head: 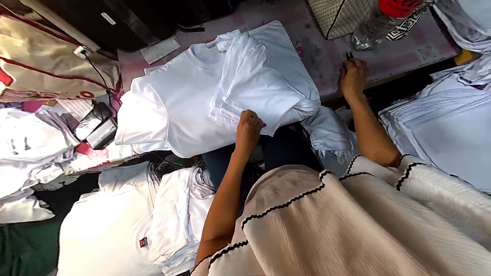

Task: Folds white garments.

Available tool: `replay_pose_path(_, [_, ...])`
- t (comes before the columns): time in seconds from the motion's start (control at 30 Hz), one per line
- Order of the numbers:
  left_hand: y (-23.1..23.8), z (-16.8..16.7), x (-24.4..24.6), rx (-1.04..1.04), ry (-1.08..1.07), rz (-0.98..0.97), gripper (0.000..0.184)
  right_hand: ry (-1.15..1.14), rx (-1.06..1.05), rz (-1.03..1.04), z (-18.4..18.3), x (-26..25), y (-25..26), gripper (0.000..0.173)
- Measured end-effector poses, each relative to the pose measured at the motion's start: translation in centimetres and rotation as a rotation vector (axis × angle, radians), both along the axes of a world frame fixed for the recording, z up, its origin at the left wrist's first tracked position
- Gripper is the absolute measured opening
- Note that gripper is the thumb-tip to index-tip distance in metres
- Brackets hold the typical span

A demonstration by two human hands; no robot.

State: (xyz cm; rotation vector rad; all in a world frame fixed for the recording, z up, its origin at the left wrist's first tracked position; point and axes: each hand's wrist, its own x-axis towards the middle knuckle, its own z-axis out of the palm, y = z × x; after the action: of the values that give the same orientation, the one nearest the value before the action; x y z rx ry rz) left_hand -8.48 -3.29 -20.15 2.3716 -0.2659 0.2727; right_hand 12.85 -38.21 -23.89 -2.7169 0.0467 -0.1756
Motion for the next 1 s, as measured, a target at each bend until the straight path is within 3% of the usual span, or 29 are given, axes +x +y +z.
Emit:
replay_pose_path(0.07, [2.1, 0.8, -2.5, 0.048, 0.206, -0.132, 0.007, -0.035, -0.034, 0.004, 0.4, 0.4, 0.0, 0.035])
replay_pose_path(0.17, [3.5, 3.8, -4.7, 0.227, 0.807, -0.330, 0.022, 0.013, -0.095, -0.021, 1.4, 1.1, 0.6, 0.040])
replay_pose_path(0.23, [2.3, 6.0, -4.6, 0.301, 0.918, -0.273, 0.027, 0.064, -0.131, -0.057, 1.9, 1.5, 1.2, 0.046])
replay_pose_path(0.37, [-1.4, 5.0, -2.3, 0.090, 0.306, -0.027, 0.020, 0.167, -0.068, -0.168, 2.6, 1.7, 1.1, 0.041])
replay_pose_path(0.43, [-3.1, 2.8, -0.2, 0.031, 0.138, 0.038, 0.020, 0.172, 0.065, -0.195, 3.2, 1.1, 0.5, 0.041])
replay_pose_path(0.5, [-3.4, 1.2, 0.2, 0.106, 0.202, 0.001, 0.014, 0.149, 0.289, -0.183, 4.3, -0.9, 0.7, 0.041])
replay_pose_path(0.57, [-2.3, 2.1, -1.0, 0.209, 0.444, -0.132, 0.015, 0.137, 0.643, -0.110, 5.4, -4.2, 1.6, 0.035])
replay_pose_path(0.63, [-0.9, 3.6, -2.4, 0.136, 0.678, -0.280, 0.015, 0.242, 0.971, -0.036, 6.4, -7.6, 2.5, 0.031])
replay_pose_path(0.67, [-0.3, 3.9, -3.0, 0.070, 0.693, -0.311, 0.015, 0.309, 1.051, 0.007, 6.9, -8.8, 3.0, 0.031])
replay_pose_path(0.73, [-0.3, 4.3, -3.6, -0.034, 0.582, -0.230, 0.014, 0.410, 1.051, 0.131, 7.5, -10.7, 4.1, 0.039])
replay_pose_path(0.83, [-2.7, 3.3, -2.6, -0.125, 0.270, 0.025, 0.015, 0.437, 0.872, 0.333, 8.5, -12.9, 6.9, 0.042])
replay_pose_path(0.9, [-4.2, 2.0, -1.8, -0.140, 0.169, 0.095, 0.017, 0.469, 0.784, 0.467, 8.5, -14.8, 8.4, 0.041])
replay_pose_path(1.0, [-5.2, -0.4, -1.4, -0.127, 0.045, 0.143, 0.010, 0.585, 0.817, 0.540, 6.4, -17.4, 9.8, 0.043])
